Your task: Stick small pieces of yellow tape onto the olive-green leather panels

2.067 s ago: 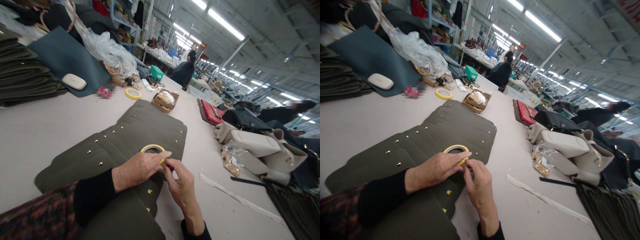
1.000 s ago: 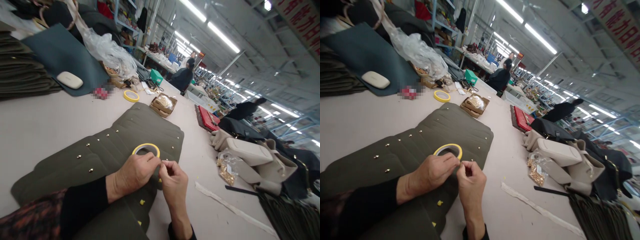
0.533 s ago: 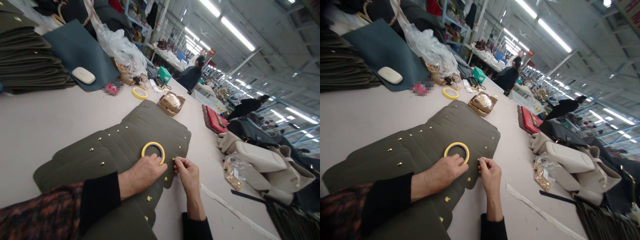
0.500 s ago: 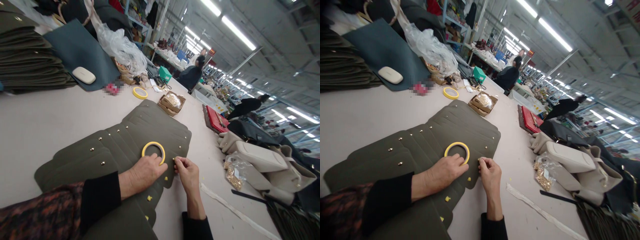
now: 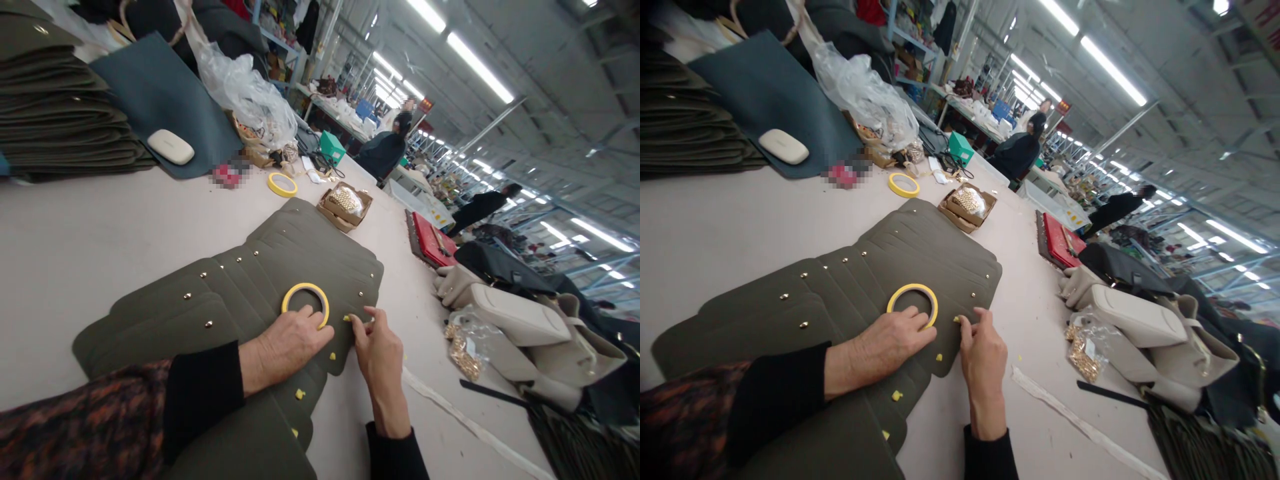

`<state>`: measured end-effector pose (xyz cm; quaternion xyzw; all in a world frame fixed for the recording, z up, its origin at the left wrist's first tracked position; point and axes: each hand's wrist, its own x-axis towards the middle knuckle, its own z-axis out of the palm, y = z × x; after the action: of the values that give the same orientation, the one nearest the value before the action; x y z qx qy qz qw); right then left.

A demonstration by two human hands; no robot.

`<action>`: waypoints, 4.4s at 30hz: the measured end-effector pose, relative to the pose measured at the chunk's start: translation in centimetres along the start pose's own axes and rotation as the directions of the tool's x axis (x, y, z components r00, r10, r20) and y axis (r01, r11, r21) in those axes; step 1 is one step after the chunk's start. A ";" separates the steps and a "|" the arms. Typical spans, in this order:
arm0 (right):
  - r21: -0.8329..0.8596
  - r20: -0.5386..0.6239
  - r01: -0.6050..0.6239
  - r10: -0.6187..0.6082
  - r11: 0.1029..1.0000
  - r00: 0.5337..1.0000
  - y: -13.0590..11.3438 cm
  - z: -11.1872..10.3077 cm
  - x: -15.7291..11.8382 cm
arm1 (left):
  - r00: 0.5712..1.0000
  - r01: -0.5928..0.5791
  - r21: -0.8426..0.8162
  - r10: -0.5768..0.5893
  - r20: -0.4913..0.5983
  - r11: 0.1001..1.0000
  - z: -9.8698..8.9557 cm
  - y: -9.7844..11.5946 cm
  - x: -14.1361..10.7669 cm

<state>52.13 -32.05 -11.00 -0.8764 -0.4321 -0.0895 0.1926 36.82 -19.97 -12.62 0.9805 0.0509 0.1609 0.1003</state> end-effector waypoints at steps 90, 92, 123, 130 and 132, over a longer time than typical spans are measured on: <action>0.046 0.097 0.385 -0.388 0.922 0.917 1.7 -0.6 -3.9 | 0.993 -0.102 -0.047 0.104 0.051 0.994 -0.4 0.1 -0.4; 0.015 0.140 0.368 -0.366 0.930 0.920 1.2 -0.2 -3.3 | 0.993 -0.099 -0.048 0.101 0.053 0.994 -0.4 0.1 -0.4; 0.469 -0.098 0.343 -0.338 0.814 0.936 -2.9 -1.6 -4.0 | 0.970 -0.205 -0.309 0.151 -0.189 0.929 -1.4 -0.8 -0.4; 0.238 -0.268 0.456 -0.393 0.857 0.879 -2.8 -0.7 -4.2 | 0.995 -0.096 -0.343 0.084 -0.048 0.934 -1.7 -0.5 -0.2; 0.213 -0.297 0.452 -0.383 0.866 0.875 -3.0 -0.6 -4.3 | 0.998 -0.059 -0.337 0.053 -0.028 0.939 -1.7 -0.4 0.0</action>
<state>47.13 -33.76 -11.12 -0.7076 -0.5937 -0.1757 0.3404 36.20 -19.31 -11.10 0.9483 -0.0044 0.1790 0.2620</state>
